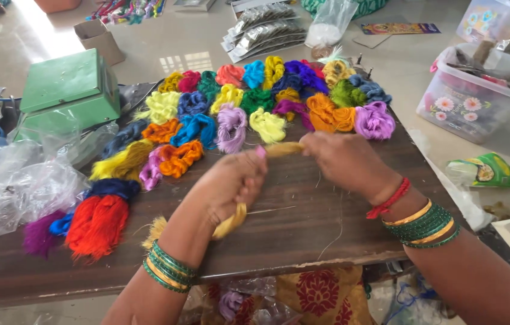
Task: Sorting, bunching, and preparing colorful synthetic fiber bundles for packaging.
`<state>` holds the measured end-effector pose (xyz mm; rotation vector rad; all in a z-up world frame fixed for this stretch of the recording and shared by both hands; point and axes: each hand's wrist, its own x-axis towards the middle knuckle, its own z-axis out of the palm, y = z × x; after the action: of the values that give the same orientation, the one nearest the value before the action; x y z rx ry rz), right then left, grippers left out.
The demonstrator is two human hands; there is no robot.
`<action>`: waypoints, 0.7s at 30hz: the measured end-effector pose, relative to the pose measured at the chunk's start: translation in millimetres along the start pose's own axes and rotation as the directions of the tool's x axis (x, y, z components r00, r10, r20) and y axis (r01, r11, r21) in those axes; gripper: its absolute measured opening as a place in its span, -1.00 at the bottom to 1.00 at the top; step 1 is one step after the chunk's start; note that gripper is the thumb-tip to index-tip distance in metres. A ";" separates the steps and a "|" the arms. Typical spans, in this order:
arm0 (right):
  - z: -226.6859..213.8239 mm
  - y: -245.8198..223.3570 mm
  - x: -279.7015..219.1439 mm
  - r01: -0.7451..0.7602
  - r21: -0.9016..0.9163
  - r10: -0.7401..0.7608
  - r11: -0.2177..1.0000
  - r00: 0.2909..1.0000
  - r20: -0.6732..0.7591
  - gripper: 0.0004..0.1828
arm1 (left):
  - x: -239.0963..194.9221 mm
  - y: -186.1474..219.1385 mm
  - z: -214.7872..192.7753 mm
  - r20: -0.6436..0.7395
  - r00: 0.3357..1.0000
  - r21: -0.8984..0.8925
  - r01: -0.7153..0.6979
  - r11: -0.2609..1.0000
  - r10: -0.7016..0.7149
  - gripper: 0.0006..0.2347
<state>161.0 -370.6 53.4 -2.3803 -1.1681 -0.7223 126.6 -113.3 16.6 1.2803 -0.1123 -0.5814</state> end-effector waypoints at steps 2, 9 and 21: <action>10.8 -7.8 1.5 0.029 -0.056 -0.025 0.998 0.997 0.079 -0.82 | -0.4 4.0 -6.1 -0.072 0.996 -0.274 -0.075 0.959 0.058 -0.75; 17.9 -45.1 8.5 0.240 0.028 -0.240 0.970 0.943 0.229 -0.88 | 22.5 -0.2 6.3 -0.298 0.877 -0.143 -0.431 0.891 0.376 -0.81; 2.6 -22.5 5.4 0.198 0.109 -0.197 0.974 0.980 -0.025 -0.75 | -3.2 12.5 23.2 0.165 0.974 0.412 -0.211 0.886 0.156 -0.76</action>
<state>146.3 -352.9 57.3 -2.1859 -1.4158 -0.7144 119.1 -129.9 35.8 1.6366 -0.4865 -0.4876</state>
